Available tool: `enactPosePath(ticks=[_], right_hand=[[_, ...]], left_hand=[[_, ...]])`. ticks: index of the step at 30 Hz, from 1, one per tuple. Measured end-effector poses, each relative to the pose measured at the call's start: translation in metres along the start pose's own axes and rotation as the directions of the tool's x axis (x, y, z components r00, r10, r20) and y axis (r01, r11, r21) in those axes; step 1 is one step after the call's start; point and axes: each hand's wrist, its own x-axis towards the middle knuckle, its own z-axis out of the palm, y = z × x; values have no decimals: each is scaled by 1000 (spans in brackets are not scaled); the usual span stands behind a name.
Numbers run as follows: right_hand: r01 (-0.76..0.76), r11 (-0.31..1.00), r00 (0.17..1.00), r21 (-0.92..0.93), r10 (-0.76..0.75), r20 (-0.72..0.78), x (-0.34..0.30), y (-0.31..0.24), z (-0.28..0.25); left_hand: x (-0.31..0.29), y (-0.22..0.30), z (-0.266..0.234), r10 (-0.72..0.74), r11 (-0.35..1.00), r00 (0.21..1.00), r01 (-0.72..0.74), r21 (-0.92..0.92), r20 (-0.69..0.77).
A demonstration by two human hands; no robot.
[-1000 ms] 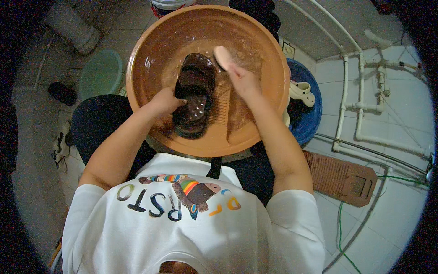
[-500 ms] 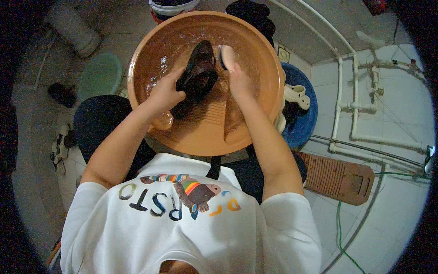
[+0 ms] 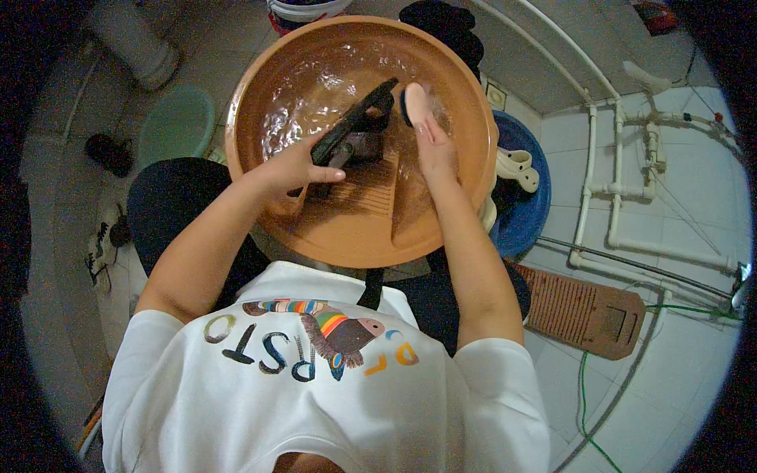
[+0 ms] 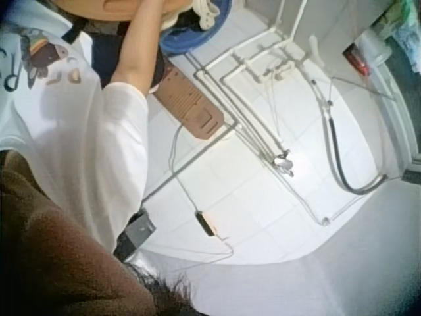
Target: The person scrubs a pair of beige clogs and a pair of brown leather shoes using a brush and water in a large basin. They handle the shoes one at a time, scrubbing the soles and uppers, and place the cleaned items on the floor.
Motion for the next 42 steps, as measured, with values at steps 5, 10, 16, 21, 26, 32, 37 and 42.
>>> enactPosePath(ticks=[5,10,16,21,26,32,37,42], right_hand=[[268,792,942,-548,-96,321,-57,-116,9],[285,776,953,-563,-165,256,-17,-92,-1],[494,669,853,-556,-247,460,-53,-129,24],[330,641,942,-693,-179,284,-3,-111,6],[438,643,883,-628,-178,434,-40,-128,24],[78,730,994,-679,-9,104,54,-68,-9],[-35,739,994,-672,98,56,46,57,-10],[22,892,972,-451,86,217,59,81,-4]], left_hand=[[1,-1,-7,-13,998,1000,13,-62,-2],[11,-5,-8,-58,986,998,60,-155,18],[4,0,-16,-184,977,979,171,-129,-92],[8,-2,-14,-147,984,988,142,-105,-44],[5,3,-12,-221,970,963,233,62,-156],[-5,18,-11,-199,980,977,200,15,-75],[3,13,-10,-161,987,985,162,0,-58],[4,6,-12,-170,985,985,169,-32,-34]])
